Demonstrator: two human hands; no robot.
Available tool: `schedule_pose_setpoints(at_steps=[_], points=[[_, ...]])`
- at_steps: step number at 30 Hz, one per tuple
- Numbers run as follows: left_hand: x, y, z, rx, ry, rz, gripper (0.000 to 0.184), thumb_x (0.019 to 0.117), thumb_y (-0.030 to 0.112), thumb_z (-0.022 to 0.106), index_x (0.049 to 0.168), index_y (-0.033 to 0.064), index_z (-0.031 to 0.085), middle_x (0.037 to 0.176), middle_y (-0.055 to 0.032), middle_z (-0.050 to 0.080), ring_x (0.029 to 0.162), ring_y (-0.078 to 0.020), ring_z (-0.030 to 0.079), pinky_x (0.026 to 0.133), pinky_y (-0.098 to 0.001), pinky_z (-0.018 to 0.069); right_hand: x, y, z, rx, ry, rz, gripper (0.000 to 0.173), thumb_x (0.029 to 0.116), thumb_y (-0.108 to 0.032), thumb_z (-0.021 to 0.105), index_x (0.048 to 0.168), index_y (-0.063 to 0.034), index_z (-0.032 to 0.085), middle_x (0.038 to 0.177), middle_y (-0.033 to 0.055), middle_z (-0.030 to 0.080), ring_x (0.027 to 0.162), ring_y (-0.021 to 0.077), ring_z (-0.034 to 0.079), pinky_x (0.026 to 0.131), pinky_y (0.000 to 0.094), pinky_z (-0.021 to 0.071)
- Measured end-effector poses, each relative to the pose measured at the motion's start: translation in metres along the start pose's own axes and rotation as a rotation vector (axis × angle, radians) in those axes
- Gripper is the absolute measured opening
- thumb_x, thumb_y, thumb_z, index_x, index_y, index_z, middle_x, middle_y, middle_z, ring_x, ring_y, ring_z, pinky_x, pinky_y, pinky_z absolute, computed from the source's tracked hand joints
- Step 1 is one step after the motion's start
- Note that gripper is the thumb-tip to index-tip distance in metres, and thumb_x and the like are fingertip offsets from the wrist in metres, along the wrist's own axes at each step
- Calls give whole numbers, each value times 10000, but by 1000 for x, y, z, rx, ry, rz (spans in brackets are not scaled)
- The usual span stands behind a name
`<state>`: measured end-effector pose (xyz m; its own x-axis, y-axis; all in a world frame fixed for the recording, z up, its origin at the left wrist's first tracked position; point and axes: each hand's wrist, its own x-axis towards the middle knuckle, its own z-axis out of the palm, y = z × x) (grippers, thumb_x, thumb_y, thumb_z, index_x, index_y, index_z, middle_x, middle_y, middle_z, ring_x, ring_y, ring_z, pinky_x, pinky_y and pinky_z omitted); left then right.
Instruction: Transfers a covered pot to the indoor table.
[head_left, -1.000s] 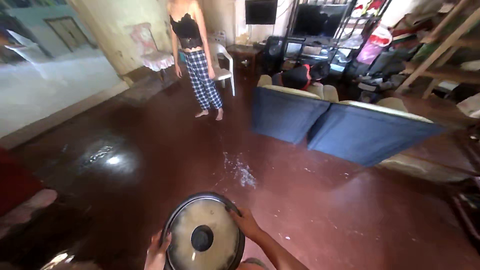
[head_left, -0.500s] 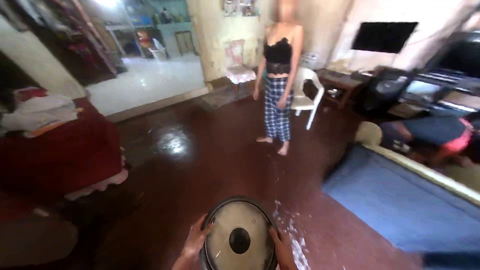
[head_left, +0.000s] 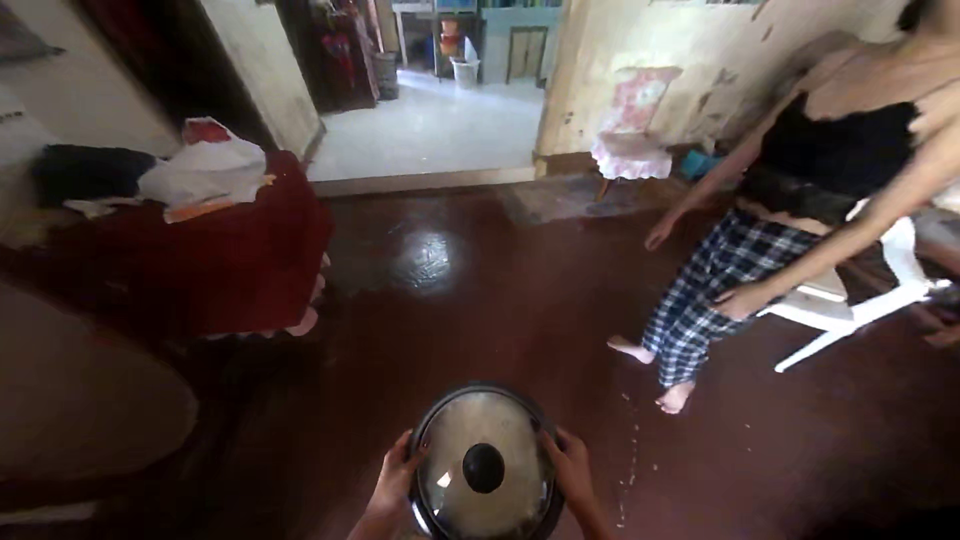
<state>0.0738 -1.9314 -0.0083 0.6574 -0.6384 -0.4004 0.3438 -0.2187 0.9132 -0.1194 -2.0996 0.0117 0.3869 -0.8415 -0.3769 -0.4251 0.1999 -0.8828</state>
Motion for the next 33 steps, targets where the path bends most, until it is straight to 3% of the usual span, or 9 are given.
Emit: schedule_pose_setpoints(at_steps=[8, 13, 16, 19, 22, 25, 29, 33], points=[[218, 137, 74, 292, -279, -29, 359, 1008, 13, 564, 1362, -40, 540, 1244, -178, 622, 1076, -182, 626, 957, -358, 517, 165, -77, 3, 121, 278, 49, 241, 1044, -80, 537, 999, 129, 648, 808, 131, 611, 729, 125, 574, 733, 322, 509], [335, 180, 123, 326, -372, -7, 389, 1004, 28, 580, 1383, -48, 532, 1277, -180, 613, 1113, -178, 606, 990, -340, 494, 261, -118, 2, 155, 365, 97, 268, 1059, -69, 484, 1045, 168, 609, 812, 111, 586, 725, 48, 559, 738, 249, 507], [413, 200, 147, 336, -333, 3, 469, 1006, 36, 585, 1457, -41, 483, 1378, -220, 579, 1230, -237, 589, 1058, -378, 471, 351, -143, 1, 110, 345, 90, 290, 1064, -107, 493, 1056, 152, 623, 829, 124, 601, 739, 73, 569, 747, 277, 511], [483, 232, 165, 261, -205, -20, 453, 994, 27, 602, 1435, -23, 513, 1331, -196, 606, 1166, -210, 616, 1016, -370, 499, 448, -197, -3, 40, 256, 60, 299, 1069, -126, 510, 1109, 141, 640, 918, 206, 643, 820, 190, 597, 815, 393, 508], [537, 258, 170, 138, -116, 14, 360, 978, 7, 594, 1335, -27, 560, 1164, -105, 650, 984, -93, 641, 894, -287, 542, 531, -241, 2, 8, 164, -6, 242, 1048, -98, 528, 1017, 108, 649, 811, 112, 618, 723, 102, 586, 732, 304, 522], [592, 268, 175, 48, -26, 16, 317, 969, 4, 588, 1285, -21, 577, 1077, -61, 663, 914, -58, 650, 844, -258, 557, 604, -277, 10, -14, 48, -1, 233, 1049, -91, 536, 1026, 106, 657, 836, 123, 627, 760, 123, 590, 765, 321, 515], [683, 292, 187, 5, 75, -41, 325, 991, 2, 584, 1311, -44, 558, 1119, -113, 654, 937, -92, 646, 860, -281, 549, 712, -313, 36, -87, -1, -34, 236, 1044, -94, 555, 1001, 113, 660, 802, 135, 613, 727, 150, 563, 732, 351, 493], [801, 347, 196, 89, 49, -84, 386, 1005, 22, 588, 1385, -19, 529, 1232, -147, 628, 1032, -127, 634, 917, -306, 534, 816, -356, 62, -53, 14, -48, 249, 1054, -118, 535, 1000, 96, 651, 772, 97, 593, 677, 113, 562, 682, 315, 507]])
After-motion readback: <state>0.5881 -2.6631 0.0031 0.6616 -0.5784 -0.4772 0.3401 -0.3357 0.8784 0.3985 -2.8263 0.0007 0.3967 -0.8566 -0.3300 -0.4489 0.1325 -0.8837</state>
